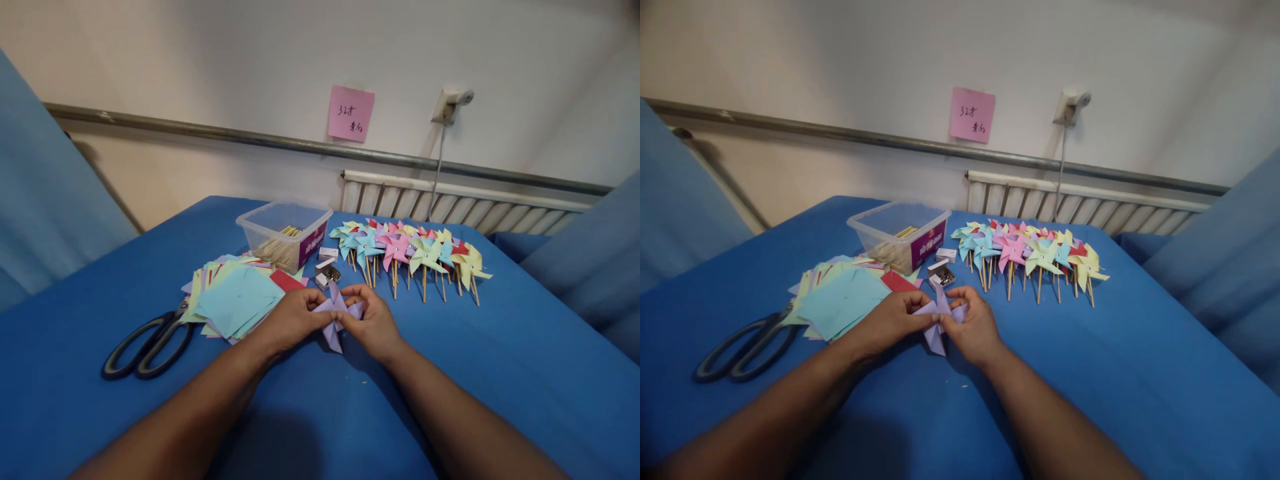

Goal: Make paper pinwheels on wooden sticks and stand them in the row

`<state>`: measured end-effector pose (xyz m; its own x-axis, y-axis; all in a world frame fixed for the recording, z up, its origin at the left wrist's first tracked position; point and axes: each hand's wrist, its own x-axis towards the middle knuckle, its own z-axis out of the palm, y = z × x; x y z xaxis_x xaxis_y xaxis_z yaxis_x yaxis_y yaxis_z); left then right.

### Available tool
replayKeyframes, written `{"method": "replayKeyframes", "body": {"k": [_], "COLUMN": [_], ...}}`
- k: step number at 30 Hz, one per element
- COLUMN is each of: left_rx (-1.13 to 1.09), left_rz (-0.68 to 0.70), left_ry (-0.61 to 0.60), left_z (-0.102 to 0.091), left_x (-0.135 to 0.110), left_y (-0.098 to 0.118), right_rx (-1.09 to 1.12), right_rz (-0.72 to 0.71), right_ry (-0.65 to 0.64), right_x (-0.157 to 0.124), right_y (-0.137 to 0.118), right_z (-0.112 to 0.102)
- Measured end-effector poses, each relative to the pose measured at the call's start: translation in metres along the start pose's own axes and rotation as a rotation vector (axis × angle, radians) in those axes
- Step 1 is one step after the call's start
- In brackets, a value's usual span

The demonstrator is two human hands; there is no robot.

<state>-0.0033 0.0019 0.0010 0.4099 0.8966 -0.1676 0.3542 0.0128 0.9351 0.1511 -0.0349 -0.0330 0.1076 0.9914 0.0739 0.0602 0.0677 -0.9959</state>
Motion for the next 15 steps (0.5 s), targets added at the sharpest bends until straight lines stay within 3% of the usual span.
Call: {"method": "replayKeyframes", "body": {"k": [10, 15], "left_rx": [-0.004, -0.018], "left_rz": [0.039, 0.054], "left_ry": [0.028, 0.181], "left_z": [-0.001, -0.007], "left_x": [0.0, 0.005], "left_y": [-0.007, -0.002], "right_rx": [0.014, 0.154], "right_rz": [-0.016, -0.095], "right_ry": [-0.005, 0.108], "right_x": [-0.003, 0.01], "right_y": [0.003, 0.017], "right_z": [0.002, -0.004]}}
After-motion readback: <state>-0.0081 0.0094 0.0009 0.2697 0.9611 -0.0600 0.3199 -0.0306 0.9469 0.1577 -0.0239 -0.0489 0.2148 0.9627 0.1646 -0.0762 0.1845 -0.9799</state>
